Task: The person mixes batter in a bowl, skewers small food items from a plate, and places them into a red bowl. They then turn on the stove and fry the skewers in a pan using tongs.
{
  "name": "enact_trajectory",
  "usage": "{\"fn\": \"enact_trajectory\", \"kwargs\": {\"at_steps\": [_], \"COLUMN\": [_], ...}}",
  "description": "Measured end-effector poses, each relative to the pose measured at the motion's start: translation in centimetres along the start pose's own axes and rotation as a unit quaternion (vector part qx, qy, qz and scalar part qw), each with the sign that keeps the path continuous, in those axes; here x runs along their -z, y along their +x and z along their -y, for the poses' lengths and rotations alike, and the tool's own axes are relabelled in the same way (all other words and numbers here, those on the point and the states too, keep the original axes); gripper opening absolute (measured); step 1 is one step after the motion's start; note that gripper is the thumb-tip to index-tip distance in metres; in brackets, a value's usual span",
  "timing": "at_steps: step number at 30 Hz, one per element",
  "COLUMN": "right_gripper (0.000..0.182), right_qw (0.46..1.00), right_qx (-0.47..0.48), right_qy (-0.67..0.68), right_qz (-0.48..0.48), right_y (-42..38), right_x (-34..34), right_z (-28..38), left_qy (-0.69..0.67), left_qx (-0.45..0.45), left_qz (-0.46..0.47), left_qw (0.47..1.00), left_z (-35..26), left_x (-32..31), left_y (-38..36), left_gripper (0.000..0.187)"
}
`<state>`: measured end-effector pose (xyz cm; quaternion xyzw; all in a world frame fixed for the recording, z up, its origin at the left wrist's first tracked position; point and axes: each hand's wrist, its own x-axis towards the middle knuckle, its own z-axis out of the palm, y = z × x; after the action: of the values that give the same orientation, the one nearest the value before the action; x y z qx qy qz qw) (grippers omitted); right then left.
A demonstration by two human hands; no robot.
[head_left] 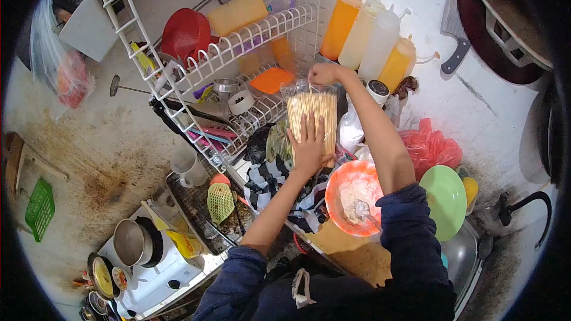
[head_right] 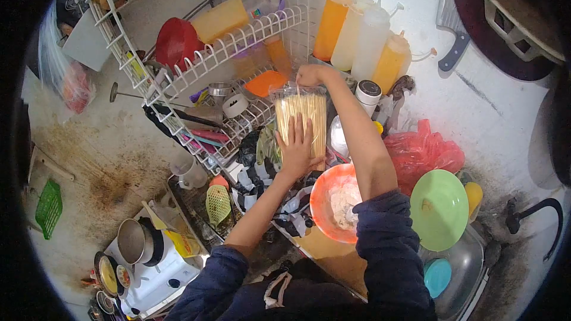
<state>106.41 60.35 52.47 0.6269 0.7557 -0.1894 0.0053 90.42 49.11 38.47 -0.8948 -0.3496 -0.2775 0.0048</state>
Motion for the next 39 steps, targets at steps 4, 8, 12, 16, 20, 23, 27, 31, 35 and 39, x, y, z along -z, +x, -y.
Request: {"fn": "enact_trajectory", "kwargs": {"at_steps": [4,8,12,16,20,23,27,31,35,39], "right_gripper": [0.024,0.026,0.027,0.024,0.023,0.023,0.021,0.022,0.029,0.02], "right_qw": [0.987,0.974,0.943,0.817,0.715,0.716,0.744,0.773,0.814,0.808], "right_qx": [0.001,-0.059,-0.091,-0.046,-0.002,0.069,0.122,0.153,0.049,0.002], "right_qy": [0.035,0.024,0.05,0.149,0.201,0.194,0.234,0.324,0.44,0.436], "right_qz": [-0.154,-0.218,-0.315,-0.554,-0.669,-0.667,-0.614,-0.523,-0.375,-0.396], "right_y": [1.1,1.4,2.3,-1.0,-6.8,-10.8,-16.7,-24.4,-32.1,-36.4], "right_x": [0.9,1.5,2.8,6.4,8.9,8.1,4.5,0.9,-3.7,-15.0], "right_z": [-0.9,-1.3,-1.9,0.5,4.8,7.5,11.5,15.9,17.9,16.4], "left_qy": [0.001,0.0,0.006,-0.008,-0.037,-0.253,-0.512,-0.505,-0.567,-0.617], "left_qx": [0.004,0.009,-0.006,-0.018,-0.031,0.012,0.019,-0.062,-0.1,-0.132], "left_qz": [-0.002,-0.008,-0.012,-0.009,-0.03,-0.119,-0.11,-0.02,0.005,0.132], "left_qw": [1.0,1.0,1.0,1.0,0.998,0.96,0.852,0.861,0.818,0.764], "left_z": [-0.1,-0.2,0.1,0.2,0.6,-0.2,-3.3,-6.1,-9.1,-11.2], "left_x": [0.2,0.3,0.2,0.4,1.5,4.5,11.2,14.7,15.5,13.5], "left_y": [0.0,0.0,0.0,0.1,0.1,0.5,-0.4,-3.6,-8.0,-11.7], "left_gripper": [0.107,0.107,0.106,0.102,0.091,0.074,0.054,0.019,0.017,0.012]}}
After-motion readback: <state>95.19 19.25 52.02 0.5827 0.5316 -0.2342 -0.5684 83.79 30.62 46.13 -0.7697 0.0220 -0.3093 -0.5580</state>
